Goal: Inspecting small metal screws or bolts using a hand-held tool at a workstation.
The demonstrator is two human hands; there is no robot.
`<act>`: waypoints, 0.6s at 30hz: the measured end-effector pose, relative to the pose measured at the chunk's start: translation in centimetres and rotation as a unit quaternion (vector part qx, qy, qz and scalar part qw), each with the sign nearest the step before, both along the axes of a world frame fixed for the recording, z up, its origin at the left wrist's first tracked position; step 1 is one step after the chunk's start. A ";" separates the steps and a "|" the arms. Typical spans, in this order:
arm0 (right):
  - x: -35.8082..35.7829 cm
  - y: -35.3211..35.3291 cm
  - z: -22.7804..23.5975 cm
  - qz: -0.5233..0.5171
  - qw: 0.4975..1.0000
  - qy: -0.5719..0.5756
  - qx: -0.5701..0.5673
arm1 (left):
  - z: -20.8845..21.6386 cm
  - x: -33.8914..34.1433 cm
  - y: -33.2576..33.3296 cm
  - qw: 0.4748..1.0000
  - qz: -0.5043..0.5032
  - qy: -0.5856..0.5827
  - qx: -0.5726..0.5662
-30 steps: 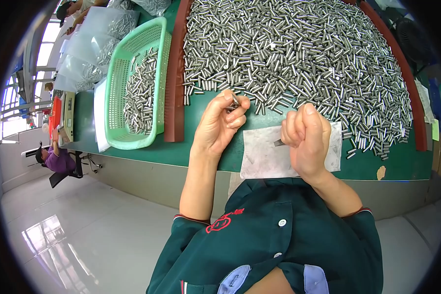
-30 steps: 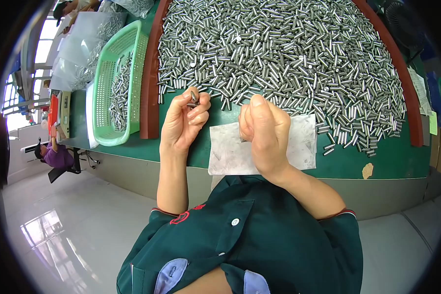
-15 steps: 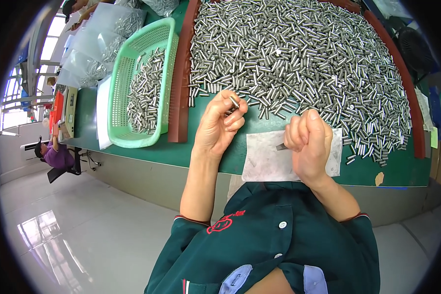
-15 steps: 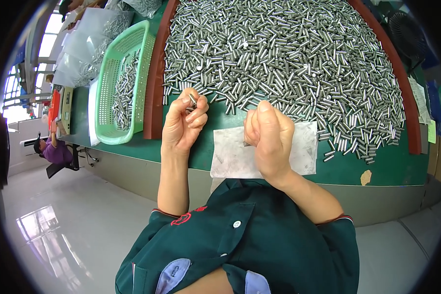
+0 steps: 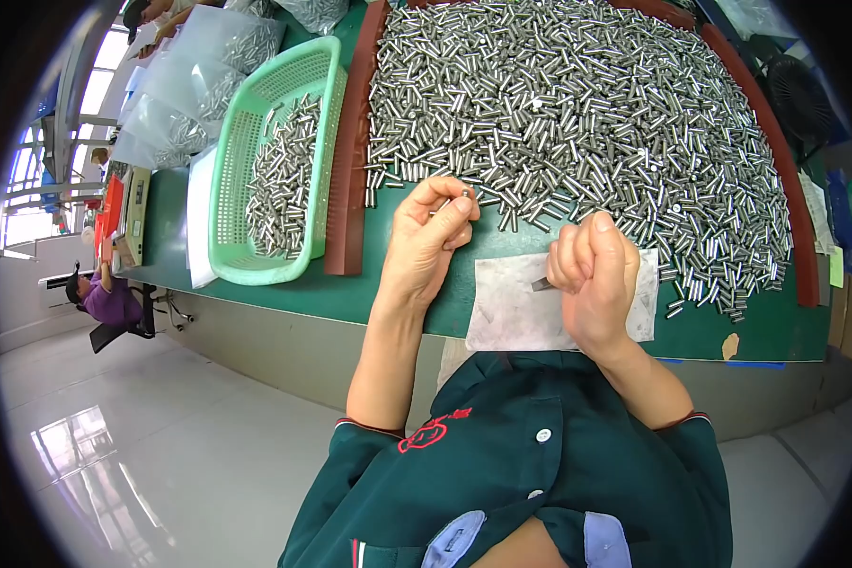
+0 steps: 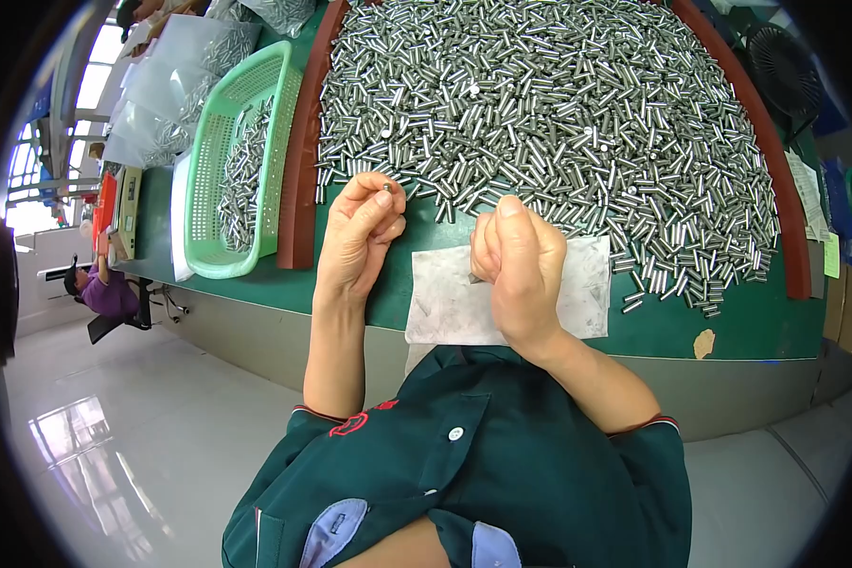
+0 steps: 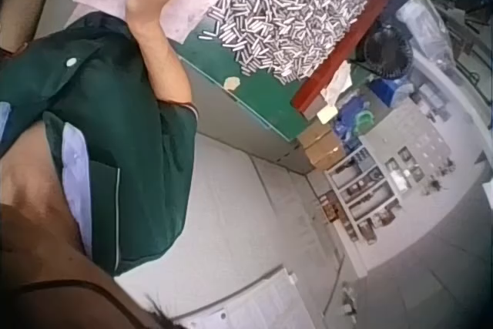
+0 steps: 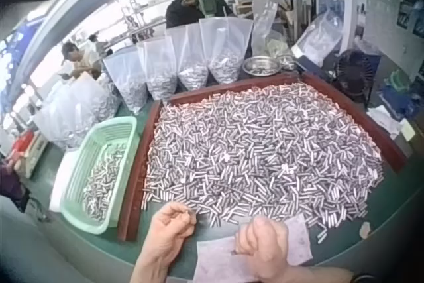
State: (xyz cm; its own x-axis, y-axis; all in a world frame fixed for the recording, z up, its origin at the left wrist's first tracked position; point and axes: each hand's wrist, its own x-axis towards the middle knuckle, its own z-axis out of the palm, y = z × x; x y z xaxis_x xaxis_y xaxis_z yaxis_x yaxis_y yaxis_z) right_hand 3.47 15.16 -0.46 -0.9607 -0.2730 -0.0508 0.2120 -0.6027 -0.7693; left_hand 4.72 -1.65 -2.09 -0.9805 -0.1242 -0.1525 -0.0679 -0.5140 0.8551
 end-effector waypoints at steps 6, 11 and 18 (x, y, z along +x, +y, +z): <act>-0.1 0.0 0.0 -0.002 1.000 0.004 0.006 | 0.7 0.0 -0.4 0.994 -0.040 0.001 0.103; -0.2 0.0 -0.3 0.000 1.000 0.021 0.016 | 0.4 0.2 1.0 0.945 0.003 -0.004 -0.326; -0.1 0.0 -0.2 -0.001 0.999 0.027 0.021 | 0.3 -0.7 1.6 0.692 -0.073 0.204 -0.688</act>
State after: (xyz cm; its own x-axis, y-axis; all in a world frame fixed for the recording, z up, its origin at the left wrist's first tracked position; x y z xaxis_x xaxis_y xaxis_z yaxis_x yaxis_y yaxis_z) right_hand 3.37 15.14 -0.61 -0.9628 -0.2701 -0.0102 0.1683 -0.5692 -0.8048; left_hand 4.04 -0.09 -1.77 -0.9247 0.2278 0.3049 0.3576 0.7943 0.4911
